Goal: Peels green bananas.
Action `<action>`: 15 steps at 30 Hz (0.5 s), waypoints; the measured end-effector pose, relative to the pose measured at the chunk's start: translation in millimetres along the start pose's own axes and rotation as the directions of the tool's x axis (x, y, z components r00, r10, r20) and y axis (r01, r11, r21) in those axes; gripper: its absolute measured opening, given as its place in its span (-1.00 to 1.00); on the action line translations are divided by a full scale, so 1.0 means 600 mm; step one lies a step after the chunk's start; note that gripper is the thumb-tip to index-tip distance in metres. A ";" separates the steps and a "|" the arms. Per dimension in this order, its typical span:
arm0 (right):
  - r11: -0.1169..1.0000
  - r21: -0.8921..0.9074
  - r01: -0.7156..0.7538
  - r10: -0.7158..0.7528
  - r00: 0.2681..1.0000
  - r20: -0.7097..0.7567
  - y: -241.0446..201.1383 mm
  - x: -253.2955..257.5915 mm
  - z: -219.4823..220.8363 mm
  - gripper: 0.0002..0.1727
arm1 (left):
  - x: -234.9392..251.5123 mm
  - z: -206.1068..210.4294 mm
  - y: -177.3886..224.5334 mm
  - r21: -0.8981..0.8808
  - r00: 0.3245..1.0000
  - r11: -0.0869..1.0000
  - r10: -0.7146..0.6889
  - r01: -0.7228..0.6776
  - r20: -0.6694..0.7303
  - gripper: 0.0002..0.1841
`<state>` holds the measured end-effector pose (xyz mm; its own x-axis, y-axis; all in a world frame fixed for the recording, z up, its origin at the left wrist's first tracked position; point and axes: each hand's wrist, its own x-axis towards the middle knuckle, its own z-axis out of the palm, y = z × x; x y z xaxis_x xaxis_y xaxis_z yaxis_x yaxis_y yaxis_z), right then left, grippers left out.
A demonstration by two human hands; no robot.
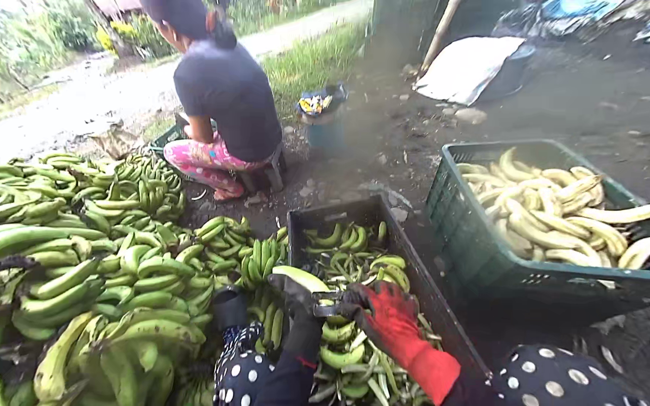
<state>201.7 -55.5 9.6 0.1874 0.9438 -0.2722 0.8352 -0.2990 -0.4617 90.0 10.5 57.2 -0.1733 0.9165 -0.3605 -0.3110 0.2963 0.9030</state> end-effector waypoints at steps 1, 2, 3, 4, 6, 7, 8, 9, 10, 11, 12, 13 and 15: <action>1.000 -0.004 -0.002 0.002 1.000 0.000 0.000 0.002 0.001 -0.35 | 0.024 -0.005 -0.015 -0.133 1.000 0.991 -0.025 0.026 0.012 -0.27; 1.000 -0.001 -0.012 0.012 1.000 -0.001 0.000 0.005 0.002 -0.35 | 0.054 -0.021 -0.041 -0.182 0.998 0.983 -0.011 0.022 0.064 -0.20; 0.999 0.012 -0.029 0.030 1.000 -0.002 0.000 0.011 0.002 -0.36 | 0.087 -0.042 -0.079 -0.160 0.987 0.987 0.052 -0.028 0.150 -0.20; 0.998 0.035 -0.049 0.049 0.999 -0.010 0.001 0.019 0.001 -0.38 | 0.106 -0.058 -0.105 -0.088 0.959 0.989 0.140 -0.121 0.247 -0.25; 0.991 0.091 -0.101 0.106 0.993 -0.052 0.010 0.040 0.002 -0.41 | 0.100 -0.069 -0.112 0.144 0.864 0.936 0.226 -0.320 0.451 -0.42; 0.985 0.109 -0.131 0.139 0.988 -0.071 0.018 0.052 0.002 -0.42 | 0.083 -0.066 -0.103 0.239 0.826 0.906 0.178 -0.349 0.535 -0.50; 0.978 0.129 -0.162 0.173 0.982 -0.080 0.028 0.063 0.002 -0.43 | 0.065 -0.065 -0.090 0.324 0.777 0.880 0.076 -0.347 0.625 -0.51; 0.969 0.156 -0.190 0.205 0.975 -0.086 0.041 0.073 0.001 -0.45 | 0.053 -0.067 -0.090 0.345 0.695 0.865 0.006 -0.365 0.719 -0.46; 0.959 0.192 -0.209 0.229 0.969 -0.092 0.056 0.082 0.001 -0.47 | 0.052 -0.072 -0.106 0.311 0.605 0.864 -0.010 -0.395 0.796 -0.39; 0.948 0.226 -0.225 0.250 0.964 -0.087 0.071 0.090 0.000 -0.48 | 0.051 -0.074 -0.124 0.271 0.549 0.867 0.004 -0.418 0.836 -0.28; 0.937 0.257 -0.238 0.265 0.961 -0.074 0.080 0.094 -0.002 -0.49 | 0.054 -0.074 -0.138 0.246 0.546 0.879 0.020 -0.409 0.837 -0.23; 0.931 0.277 -0.238 0.265 0.962 -0.064 0.082 0.097 -0.003 -0.50 | 0.061 -0.072 -0.145 0.226 0.614 0.914 0.032 -0.338 0.789 -0.24; 0.948 0.257 -0.189 0.212 0.975 -0.065 0.068 0.087 0.000 -0.49 | 0.049 -0.044 -0.107 0.221 0.884 0.973 -0.053 -0.058 0.464 -0.31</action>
<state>245.7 -18.7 -23.4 0.3936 0.8660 -0.3084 0.6233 -0.4980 -0.6029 80.3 11.6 -17.5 0.2967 0.9195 -0.2578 -0.0859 0.2945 0.9518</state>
